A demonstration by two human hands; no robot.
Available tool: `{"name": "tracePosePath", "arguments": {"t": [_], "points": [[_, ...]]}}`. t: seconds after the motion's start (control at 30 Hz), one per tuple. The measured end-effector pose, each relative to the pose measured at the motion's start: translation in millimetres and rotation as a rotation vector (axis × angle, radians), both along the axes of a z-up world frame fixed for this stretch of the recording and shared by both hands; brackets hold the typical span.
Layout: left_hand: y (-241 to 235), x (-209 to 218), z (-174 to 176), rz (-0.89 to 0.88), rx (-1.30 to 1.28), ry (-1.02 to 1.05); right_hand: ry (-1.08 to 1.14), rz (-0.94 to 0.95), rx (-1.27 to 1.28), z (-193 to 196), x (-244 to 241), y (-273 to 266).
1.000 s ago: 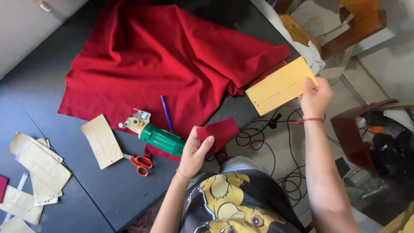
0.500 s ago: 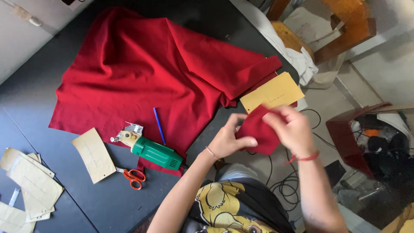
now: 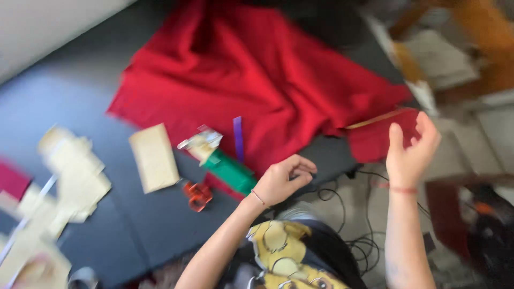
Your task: Marking fabric with a pen using paper patterns and cutting it with an electric rotary cutter
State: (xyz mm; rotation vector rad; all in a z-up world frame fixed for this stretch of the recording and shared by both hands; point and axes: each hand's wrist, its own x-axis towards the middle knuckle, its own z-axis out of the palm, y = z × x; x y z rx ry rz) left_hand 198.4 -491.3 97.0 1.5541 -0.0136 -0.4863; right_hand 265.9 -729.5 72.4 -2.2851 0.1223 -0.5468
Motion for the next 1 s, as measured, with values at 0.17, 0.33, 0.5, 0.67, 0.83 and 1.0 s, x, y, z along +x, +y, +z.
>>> {"name": "tracePosePath", "arguments": {"t": [0.17,0.33,0.5,0.67,0.83,1.0], "points": [[97,-69,-22,0.327,-0.005,0.056,0.066,0.52,-0.019,-1,-58,150],[190,-111,-52,0.742,0.605,-0.069,0.232,0.791,-0.224,-38,-87,218],[244,-111,-91,0.843,1.271,-0.307,0.371,0.773,-0.412,-19,-101,268],[218,-110,-90,0.499,1.223,-0.32,0.251,0.638,-0.557,-50,-101,285],[235,-140,-80,0.349,1.219,-0.144,0.218,0.57,-0.577,-46,-123,286],[279,-187,-94,0.338,1.347,-0.181,0.389,0.667,-0.529,-31,-172,290]]}}
